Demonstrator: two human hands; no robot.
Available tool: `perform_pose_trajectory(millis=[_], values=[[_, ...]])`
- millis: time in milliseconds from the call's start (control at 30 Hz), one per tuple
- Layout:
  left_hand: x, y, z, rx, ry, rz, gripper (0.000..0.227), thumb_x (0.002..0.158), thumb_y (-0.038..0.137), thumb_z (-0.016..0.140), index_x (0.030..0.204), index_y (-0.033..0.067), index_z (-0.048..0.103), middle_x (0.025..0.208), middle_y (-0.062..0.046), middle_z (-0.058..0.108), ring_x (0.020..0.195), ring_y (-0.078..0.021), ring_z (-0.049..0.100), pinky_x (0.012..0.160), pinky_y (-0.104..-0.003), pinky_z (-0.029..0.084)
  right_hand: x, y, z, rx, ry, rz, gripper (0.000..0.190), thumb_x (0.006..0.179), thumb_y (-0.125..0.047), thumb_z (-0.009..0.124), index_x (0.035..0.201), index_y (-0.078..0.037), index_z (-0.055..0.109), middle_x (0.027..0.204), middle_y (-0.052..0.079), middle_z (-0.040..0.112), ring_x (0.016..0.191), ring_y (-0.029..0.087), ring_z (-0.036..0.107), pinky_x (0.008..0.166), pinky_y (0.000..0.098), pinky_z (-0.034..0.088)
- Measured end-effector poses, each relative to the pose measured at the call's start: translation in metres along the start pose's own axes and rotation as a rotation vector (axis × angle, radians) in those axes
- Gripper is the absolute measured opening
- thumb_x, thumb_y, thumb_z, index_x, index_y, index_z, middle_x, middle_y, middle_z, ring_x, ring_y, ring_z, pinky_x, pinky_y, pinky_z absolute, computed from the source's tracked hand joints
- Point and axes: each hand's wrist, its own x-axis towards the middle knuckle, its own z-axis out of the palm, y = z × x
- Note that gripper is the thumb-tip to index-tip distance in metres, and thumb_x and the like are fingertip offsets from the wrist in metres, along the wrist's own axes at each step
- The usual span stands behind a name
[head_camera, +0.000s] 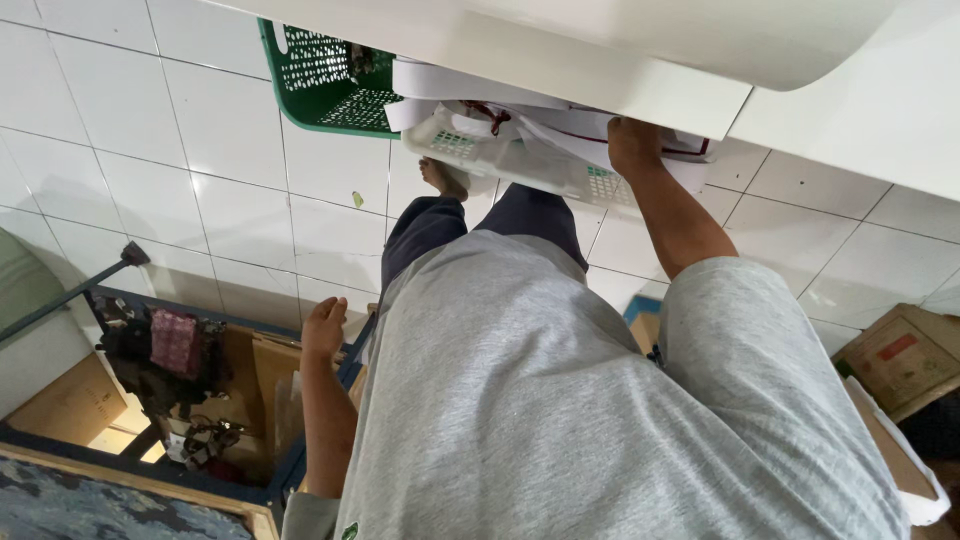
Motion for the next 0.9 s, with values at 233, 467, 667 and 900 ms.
perform_pose_trajectory(millis=[233, 467, 667, 900], values=[[0.007, -0.010, 0.006, -0.055, -0.002, 0.056, 0.059, 0.095, 0.043, 0.065, 0.133, -0.0025, 0.064, 0.109, -0.015, 0.075, 0.099, -0.0229, 0.070, 0.087, -0.035, 0.053, 0.010, 0.004, 0.019, -0.467, 0.103, -0.134, 0.059, 0.077, -0.019, 0.064, 0.127, 0.011, 0.059, 0.133, 0.031, 0.056, 0.124, 0.047, 0.052, 0.103, 0.0582, 0.039], [0.008, -0.019, 0.009, -0.089, -0.008, 0.053, 0.057, 0.096, 0.041, 0.066, 0.131, -0.0041, 0.065, 0.107, -0.016, 0.075, 0.094, -0.0215, 0.070, 0.085, -0.034, 0.053, 0.023, -0.003, 0.020, -0.213, 0.095, 0.012, 0.030, 0.104, -0.010, 0.053, 0.125, 0.008, 0.065, 0.124, 0.028, 0.064, 0.117, 0.045, 0.057, 0.102, 0.0542, 0.044], [0.013, -0.010, 0.018, -0.099, -0.036, 0.048, 0.057, 0.095, 0.042, 0.066, 0.131, -0.0029, 0.065, 0.106, -0.015, 0.075, 0.094, -0.0210, 0.070, 0.085, -0.035, 0.053, 0.003, -0.005, 0.026, -0.515, 0.217, -0.271, 0.021, 0.090, -0.011, 0.059, 0.102, 0.001, 0.072, 0.108, 0.022, 0.070, 0.104, 0.040, 0.063, 0.092, 0.0588, 0.045], [0.027, -0.003, 0.028, -0.025, -0.068, 0.031, 0.057, 0.096, 0.043, 0.065, 0.131, -0.0018, 0.066, 0.106, -0.016, 0.076, 0.096, -0.0200, 0.070, 0.088, -0.034, 0.052, -0.032, 0.002, 0.035, -0.586, 0.234, -0.449, 0.018, 0.099, -0.013, 0.060, 0.108, -0.001, 0.069, 0.109, 0.020, 0.070, 0.103, 0.035, 0.060, 0.095, 0.0559, 0.042]])
